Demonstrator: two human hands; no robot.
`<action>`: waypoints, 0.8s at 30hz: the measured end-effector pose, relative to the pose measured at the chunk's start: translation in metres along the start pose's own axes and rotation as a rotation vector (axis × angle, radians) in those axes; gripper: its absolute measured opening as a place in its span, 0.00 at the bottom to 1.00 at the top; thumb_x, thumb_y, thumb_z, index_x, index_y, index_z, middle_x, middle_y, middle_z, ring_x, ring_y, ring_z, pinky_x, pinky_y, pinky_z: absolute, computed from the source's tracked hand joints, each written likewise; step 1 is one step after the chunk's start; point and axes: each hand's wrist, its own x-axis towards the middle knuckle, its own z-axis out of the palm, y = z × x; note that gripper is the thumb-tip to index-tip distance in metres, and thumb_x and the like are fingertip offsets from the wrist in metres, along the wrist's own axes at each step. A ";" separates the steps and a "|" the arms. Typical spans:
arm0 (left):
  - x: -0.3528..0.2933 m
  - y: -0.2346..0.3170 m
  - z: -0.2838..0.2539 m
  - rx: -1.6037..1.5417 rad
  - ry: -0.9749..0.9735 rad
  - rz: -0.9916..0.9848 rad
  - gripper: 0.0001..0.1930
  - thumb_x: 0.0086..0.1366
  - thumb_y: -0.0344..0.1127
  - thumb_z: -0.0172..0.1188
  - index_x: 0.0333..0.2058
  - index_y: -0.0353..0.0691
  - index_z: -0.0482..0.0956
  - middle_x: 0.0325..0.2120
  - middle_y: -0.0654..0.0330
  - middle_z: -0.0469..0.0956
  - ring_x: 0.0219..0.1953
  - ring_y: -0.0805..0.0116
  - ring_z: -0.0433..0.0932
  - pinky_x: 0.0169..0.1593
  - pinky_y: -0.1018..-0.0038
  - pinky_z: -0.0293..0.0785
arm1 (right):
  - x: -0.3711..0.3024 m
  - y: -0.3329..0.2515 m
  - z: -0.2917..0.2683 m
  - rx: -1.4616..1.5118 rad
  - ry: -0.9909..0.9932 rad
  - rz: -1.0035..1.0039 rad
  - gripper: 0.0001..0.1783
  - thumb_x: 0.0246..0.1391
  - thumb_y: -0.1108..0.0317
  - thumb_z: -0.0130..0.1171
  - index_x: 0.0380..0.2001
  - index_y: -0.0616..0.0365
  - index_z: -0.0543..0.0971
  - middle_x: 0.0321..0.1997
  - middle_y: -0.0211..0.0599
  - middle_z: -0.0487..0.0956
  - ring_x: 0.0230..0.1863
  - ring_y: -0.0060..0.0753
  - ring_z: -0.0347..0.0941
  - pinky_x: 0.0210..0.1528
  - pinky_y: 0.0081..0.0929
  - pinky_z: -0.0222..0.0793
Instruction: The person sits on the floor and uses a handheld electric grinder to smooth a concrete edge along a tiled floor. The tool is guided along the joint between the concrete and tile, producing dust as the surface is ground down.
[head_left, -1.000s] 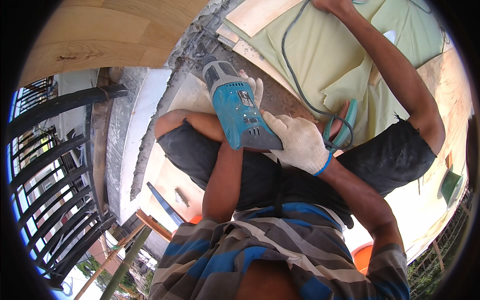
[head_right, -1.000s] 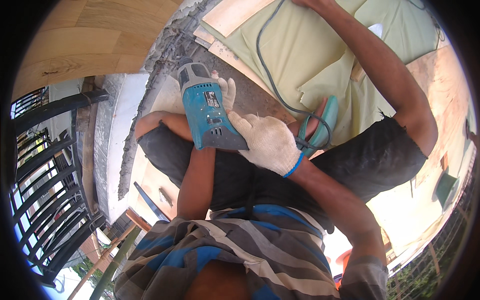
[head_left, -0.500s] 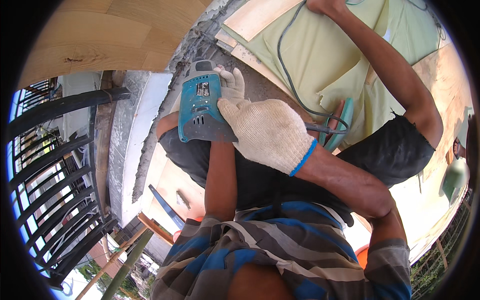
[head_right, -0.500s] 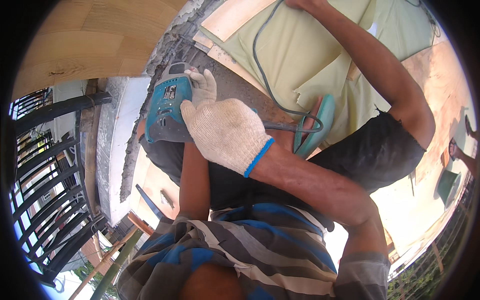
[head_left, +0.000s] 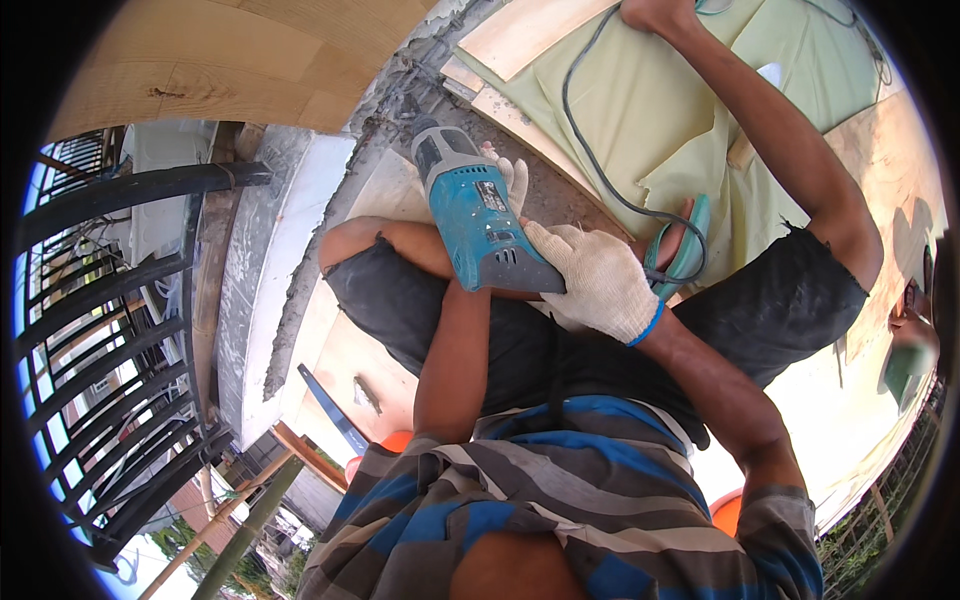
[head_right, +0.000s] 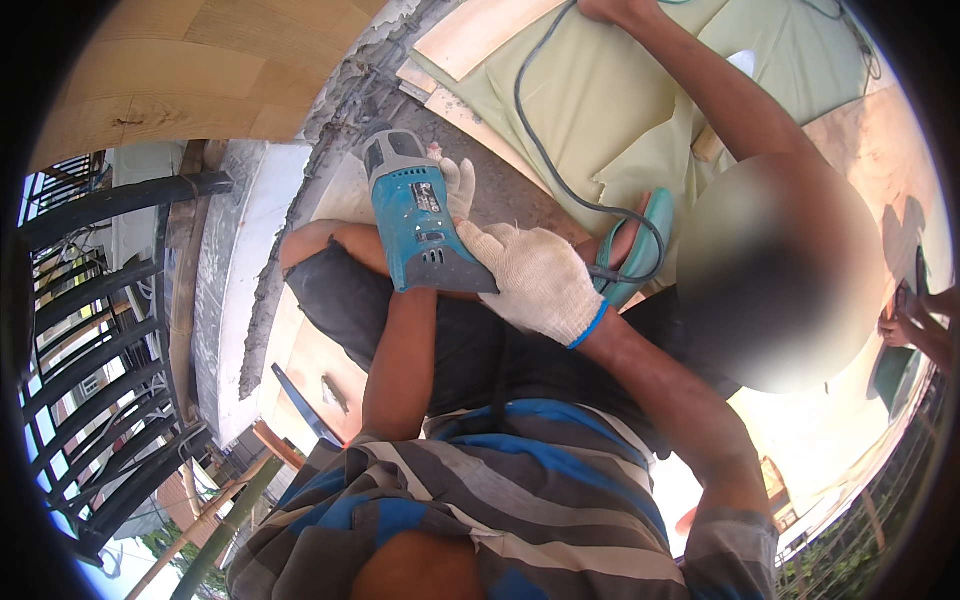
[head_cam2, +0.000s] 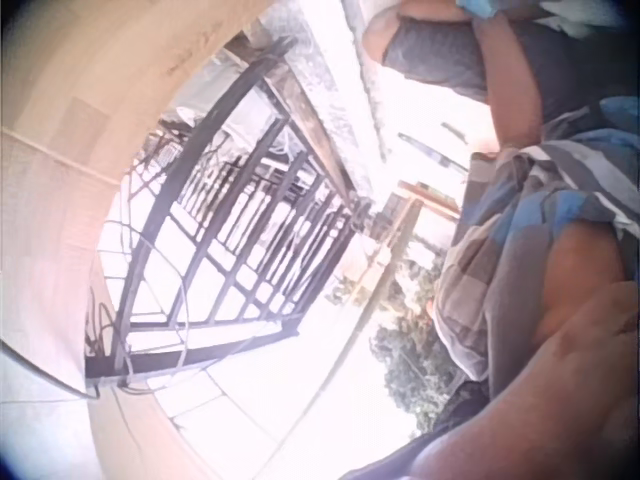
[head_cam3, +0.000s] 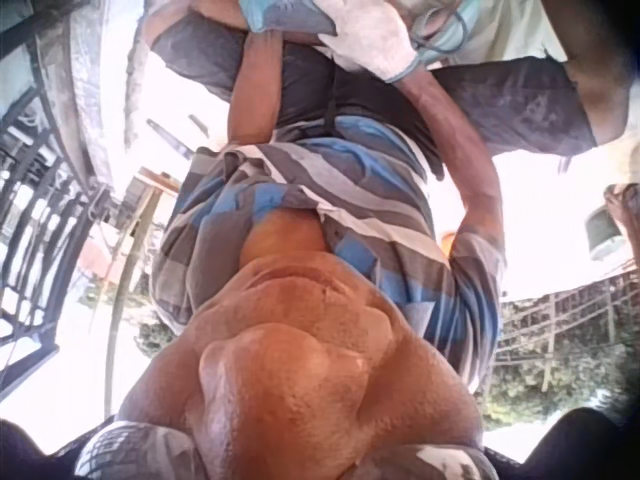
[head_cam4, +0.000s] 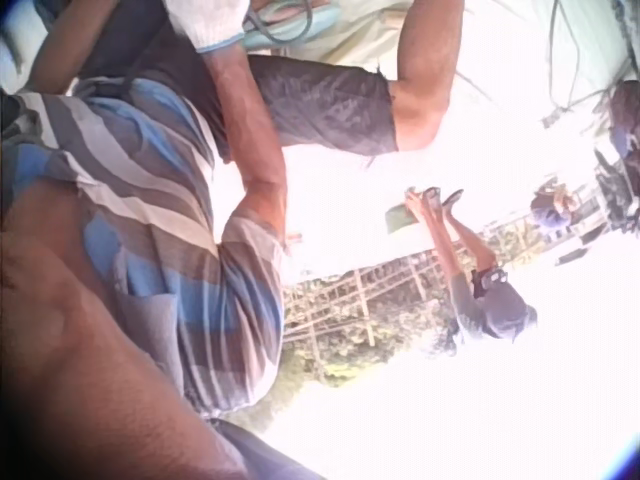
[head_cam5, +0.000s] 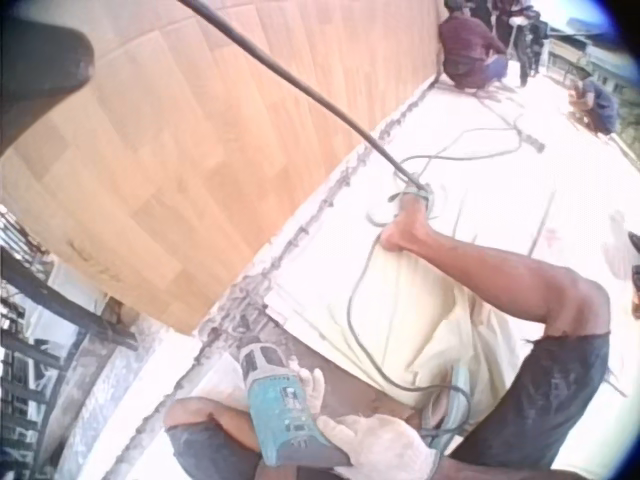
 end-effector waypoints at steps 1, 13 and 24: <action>-0.004 -0.001 0.001 0.009 -0.038 -0.006 0.41 0.86 0.67 0.52 0.78 0.36 0.70 0.65 0.48 0.83 0.63 0.55 0.84 0.87 0.47 0.63 | -0.002 0.001 0.000 0.017 0.014 -0.008 0.51 0.48 0.57 0.83 0.77 0.53 0.78 0.53 0.47 0.88 0.47 0.56 0.88 0.52 0.50 0.85; 0.029 0.007 -0.017 -0.076 -0.236 -0.101 0.33 0.90 0.56 0.48 0.77 0.33 0.70 0.65 0.45 0.84 0.69 0.47 0.85 0.87 0.48 0.66 | 0.017 0.007 -0.010 0.004 -0.082 0.031 0.51 0.50 0.54 0.80 0.78 0.53 0.77 0.53 0.49 0.88 0.46 0.59 0.88 0.51 0.51 0.84; 0.050 0.018 0.043 -0.149 -0.084 0.029 0.34 0.86 0.54 0.53 0.76 0.32 0.70 0.66 0.43 0.81 0.69 0.46 0.82 0.85 0.44 0.64 | 0.082 -0.016 -0.055 0.075 0.047 0.004 0.32 0.62 0.57 0.70 0.67 0.57 0.85 0.48 0.58 0.91 0.50 0.62 0.90 0.54 0.55 0.86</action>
